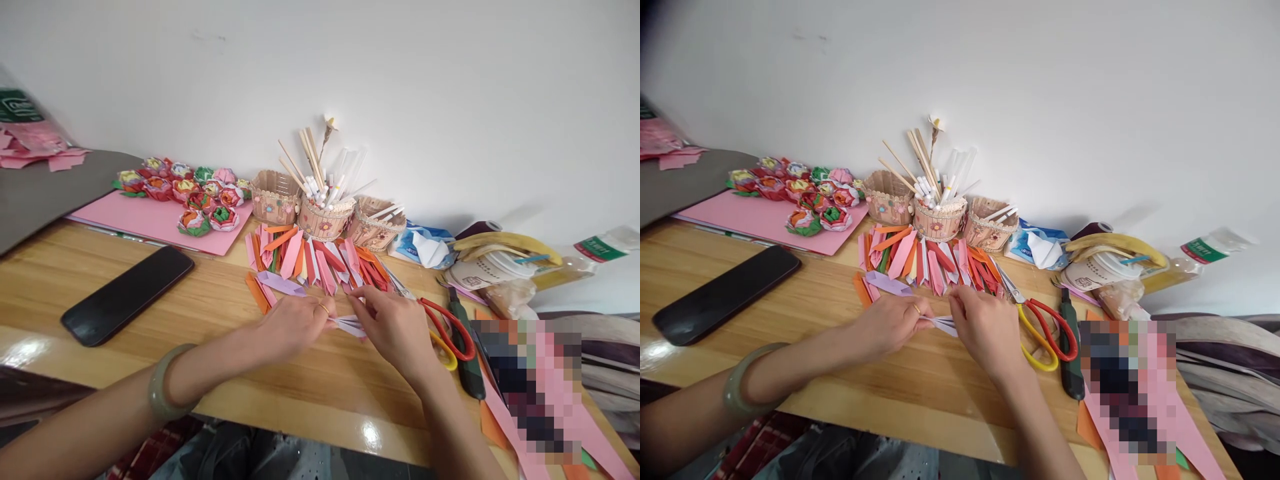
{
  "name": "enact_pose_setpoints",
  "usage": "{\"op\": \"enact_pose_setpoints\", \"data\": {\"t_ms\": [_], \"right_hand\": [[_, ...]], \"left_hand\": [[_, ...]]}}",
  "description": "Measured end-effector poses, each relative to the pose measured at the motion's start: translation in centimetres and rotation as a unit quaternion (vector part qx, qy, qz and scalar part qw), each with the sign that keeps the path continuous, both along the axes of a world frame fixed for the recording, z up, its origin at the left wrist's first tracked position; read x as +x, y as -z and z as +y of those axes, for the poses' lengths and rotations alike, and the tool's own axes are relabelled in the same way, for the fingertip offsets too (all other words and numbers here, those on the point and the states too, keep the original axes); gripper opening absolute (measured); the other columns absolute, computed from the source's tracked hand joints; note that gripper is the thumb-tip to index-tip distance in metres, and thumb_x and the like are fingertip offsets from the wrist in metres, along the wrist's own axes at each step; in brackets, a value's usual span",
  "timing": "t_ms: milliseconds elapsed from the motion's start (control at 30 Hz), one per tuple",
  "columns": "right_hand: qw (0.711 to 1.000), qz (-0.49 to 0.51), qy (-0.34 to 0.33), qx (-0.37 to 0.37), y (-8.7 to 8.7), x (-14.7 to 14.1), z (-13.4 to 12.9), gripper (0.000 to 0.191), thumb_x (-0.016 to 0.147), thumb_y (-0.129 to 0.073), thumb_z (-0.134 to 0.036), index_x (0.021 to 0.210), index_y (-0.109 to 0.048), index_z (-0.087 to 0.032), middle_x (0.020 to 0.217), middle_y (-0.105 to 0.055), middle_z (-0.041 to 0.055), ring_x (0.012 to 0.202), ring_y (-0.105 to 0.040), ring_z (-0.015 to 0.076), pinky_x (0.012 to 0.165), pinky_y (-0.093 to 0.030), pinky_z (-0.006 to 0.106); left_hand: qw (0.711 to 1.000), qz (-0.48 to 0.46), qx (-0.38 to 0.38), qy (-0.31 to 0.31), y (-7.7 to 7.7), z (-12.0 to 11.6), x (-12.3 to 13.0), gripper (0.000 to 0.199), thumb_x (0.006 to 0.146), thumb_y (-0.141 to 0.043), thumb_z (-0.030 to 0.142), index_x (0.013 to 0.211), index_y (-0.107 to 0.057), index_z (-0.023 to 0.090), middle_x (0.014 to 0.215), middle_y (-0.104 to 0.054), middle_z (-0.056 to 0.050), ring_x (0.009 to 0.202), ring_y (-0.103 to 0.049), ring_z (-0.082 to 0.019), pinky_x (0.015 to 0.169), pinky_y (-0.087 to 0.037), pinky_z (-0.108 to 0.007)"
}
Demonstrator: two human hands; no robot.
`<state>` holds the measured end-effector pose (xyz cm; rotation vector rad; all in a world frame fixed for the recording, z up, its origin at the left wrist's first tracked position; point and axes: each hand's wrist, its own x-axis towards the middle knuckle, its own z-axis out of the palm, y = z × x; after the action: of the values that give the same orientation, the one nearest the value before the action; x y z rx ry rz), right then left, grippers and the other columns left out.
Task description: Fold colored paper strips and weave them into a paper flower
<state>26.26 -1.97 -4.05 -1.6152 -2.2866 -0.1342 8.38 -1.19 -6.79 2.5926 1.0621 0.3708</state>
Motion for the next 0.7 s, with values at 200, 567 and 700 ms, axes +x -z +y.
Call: {"op": "enact_pose_setpoints", "data": {"t_ms": [200,567,700], "right_hand": [[0.998,0.018,-0.053,0.019,0.0,-0.7,-0.7,0.016,0.079,-0.051,-0.025,0.072,-0.064,-0.02,0.051,-0.061,-0.0024,0.042,-0.051,0.0087,0.045,-0.021,0.021],[0.988,0.112,-0.093,-0.051,0.3,-1.2,-1.2,0.018,0.083,-0.048,-0.026,0.08,-0.064,-0.019,0.05,-0.055,-0.0027,0.041,-0.044,0.008,0.047,-0.027,0.018],[0.985,0.129,-0.088,-0.07,0.3,-1.2,-1.2,0.018,0.084,-0.046,-0.025,0.08,-0.062,-0.018,0.049,-0.052,-0.0034,0.041,-0.042,0.0081,0.046,-0.028,0.018]], "left_hand": [[0.999,-0.001,0.012,-0.042,0.5,0.3,0.1,0.029,0.09,-0.034,0.024,0.113,-0.041,0.008,0.102,-0.062,-0.016,0.09,-0.061,-0.025,0.066,-0.048,-0.033],[0.979,-0.132,-0.122,-0.096,0.6,0.6,-0.2,0.017,0.088,-0.035,0.027,0.094,-0.046,0.015,0.081,-0.062,-0.006,0.075,-0.059,-0.02,0.065,-0.043,-0.031],[0.918,-0.286,-0.252,-0.109,0.5,0.9,-0.2,0.02,0.087,-0.036,0.034,0.083,-0.046,0.017,0.061,-0.05,0.002,0.06,-0.051,-0.013,0.059,-0.039,-0.025]]}}
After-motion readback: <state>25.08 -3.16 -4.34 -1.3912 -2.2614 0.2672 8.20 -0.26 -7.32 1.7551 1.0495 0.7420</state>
